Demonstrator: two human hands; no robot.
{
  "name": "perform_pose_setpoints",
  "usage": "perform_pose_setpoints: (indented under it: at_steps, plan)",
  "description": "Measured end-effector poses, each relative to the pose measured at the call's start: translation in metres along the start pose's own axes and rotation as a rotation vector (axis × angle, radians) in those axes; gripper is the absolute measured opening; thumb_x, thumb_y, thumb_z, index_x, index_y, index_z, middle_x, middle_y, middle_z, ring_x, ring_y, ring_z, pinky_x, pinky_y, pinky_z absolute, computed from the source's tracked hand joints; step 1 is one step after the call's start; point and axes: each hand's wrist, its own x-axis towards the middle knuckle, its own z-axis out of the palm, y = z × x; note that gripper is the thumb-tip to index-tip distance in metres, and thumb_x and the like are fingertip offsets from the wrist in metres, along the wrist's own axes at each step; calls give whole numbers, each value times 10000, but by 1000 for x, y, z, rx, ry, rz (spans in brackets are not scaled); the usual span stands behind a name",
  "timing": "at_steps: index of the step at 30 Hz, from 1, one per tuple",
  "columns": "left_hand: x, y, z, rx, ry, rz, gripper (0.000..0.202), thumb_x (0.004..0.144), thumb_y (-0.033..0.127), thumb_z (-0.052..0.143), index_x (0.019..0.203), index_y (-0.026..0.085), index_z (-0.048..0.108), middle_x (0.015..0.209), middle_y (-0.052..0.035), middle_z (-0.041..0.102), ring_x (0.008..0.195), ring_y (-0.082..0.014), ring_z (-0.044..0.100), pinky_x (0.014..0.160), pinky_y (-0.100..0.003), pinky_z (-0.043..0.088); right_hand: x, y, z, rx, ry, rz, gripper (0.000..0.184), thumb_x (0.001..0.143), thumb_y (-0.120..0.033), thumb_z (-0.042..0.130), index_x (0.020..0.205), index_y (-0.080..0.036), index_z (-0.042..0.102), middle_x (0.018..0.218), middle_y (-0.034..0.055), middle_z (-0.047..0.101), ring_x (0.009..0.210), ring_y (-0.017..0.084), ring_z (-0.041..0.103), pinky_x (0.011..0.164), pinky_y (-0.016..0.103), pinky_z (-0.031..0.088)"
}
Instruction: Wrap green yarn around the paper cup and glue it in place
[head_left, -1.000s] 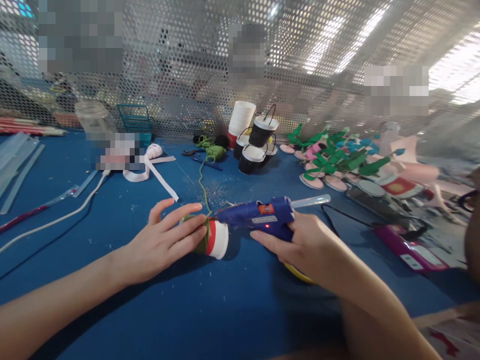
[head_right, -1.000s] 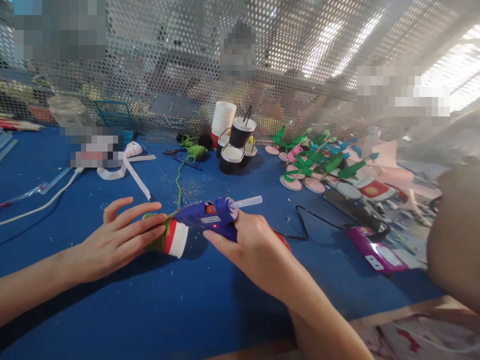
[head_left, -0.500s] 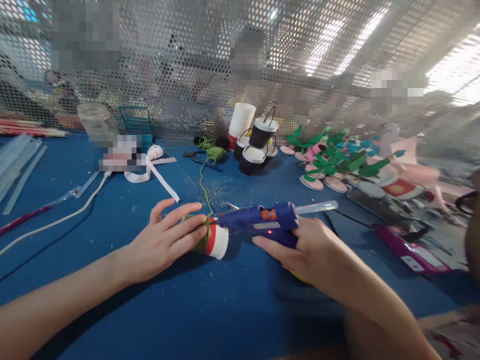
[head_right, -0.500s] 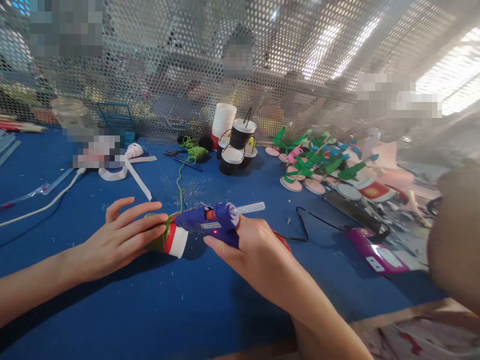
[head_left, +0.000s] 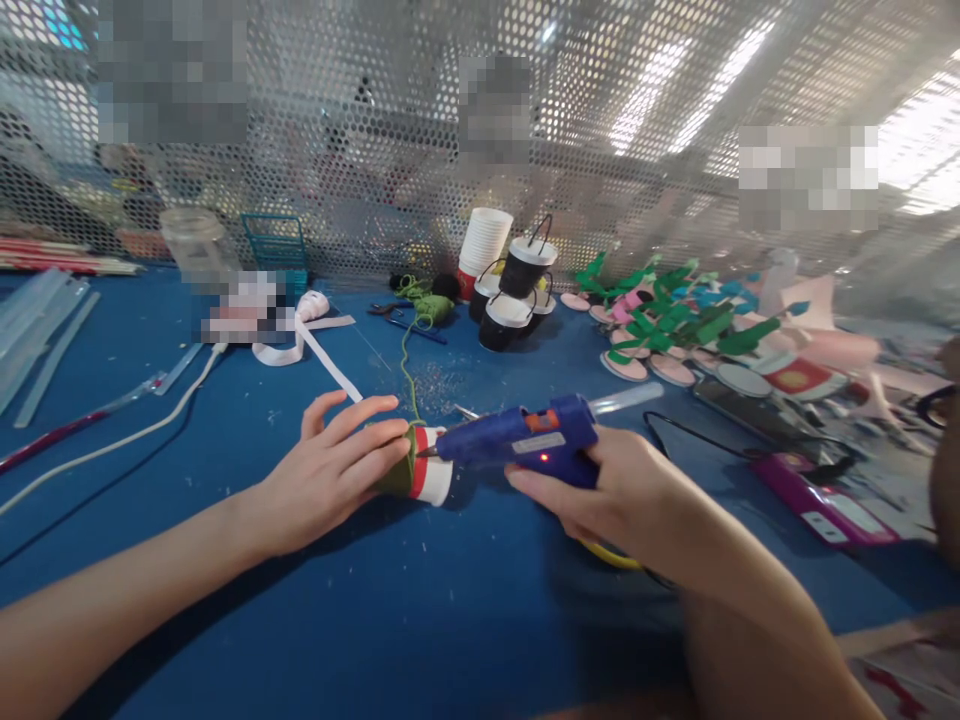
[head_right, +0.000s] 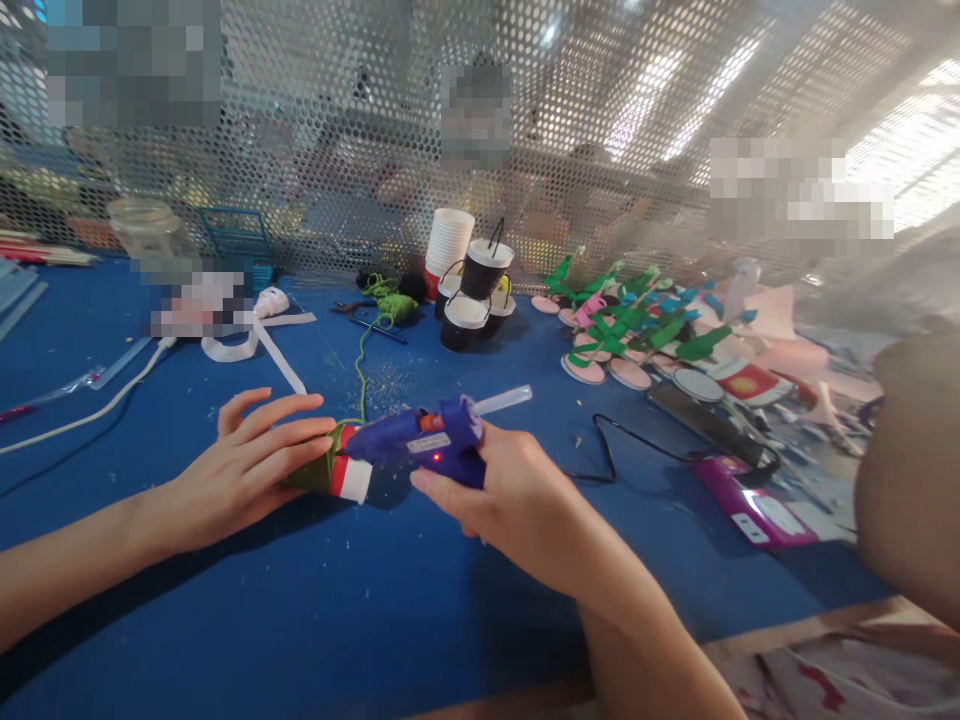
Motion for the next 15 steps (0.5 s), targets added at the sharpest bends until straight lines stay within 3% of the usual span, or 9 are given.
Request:
perform_pose_setpoints:
  at_steps: [2,7,9,12,15]
  plan:
    - [0,0,0,-3,5,0,236,818,145,496,1053,159,496,1084,-75,609,1156,-250,429,985,-451,197,7,1,-1,128,18,52,227,675,-402,597,710,-192,516,379,-62,477,313,94,419,319,212,340]
    - [1,1,0,7,8,-2,231,813,134,489,1042,159,499,1084,-76,607,1147,-249,435,982,-445,203,34,16,-5,322,198,-46,275,667,-418,621,712,-171,508,566,-17,559,468,95,502,437,213,420]
    - [0,1,0,10,10,5,226,814,127,480,1036,159,501,1083,-77,606,1148,-247,433,982,-443,205,48,22,-6,246,244,-36,265,704,-414,590,717,-158,522,618,10,585,515,98,521,466,210,424]
    - [0,2,1,23,20,11,217,823,115,456,1027,165,507,1077,-70,608,1151,-236,432,984,-435,205,71,28,-5,48,213,81,260,808,-383,463,678,-161,497,634,28,602,484,83,521,444,193,406]
    - [0,3,1,29,31,15,210,843,116,432,1030,171,510,1074,-61,609,1157,-224,429,984,-427,207,93,34,-1,-43,205,163,299,835,-368,418,621,-168,479,486,12,555,392,91,499,420,205,395]
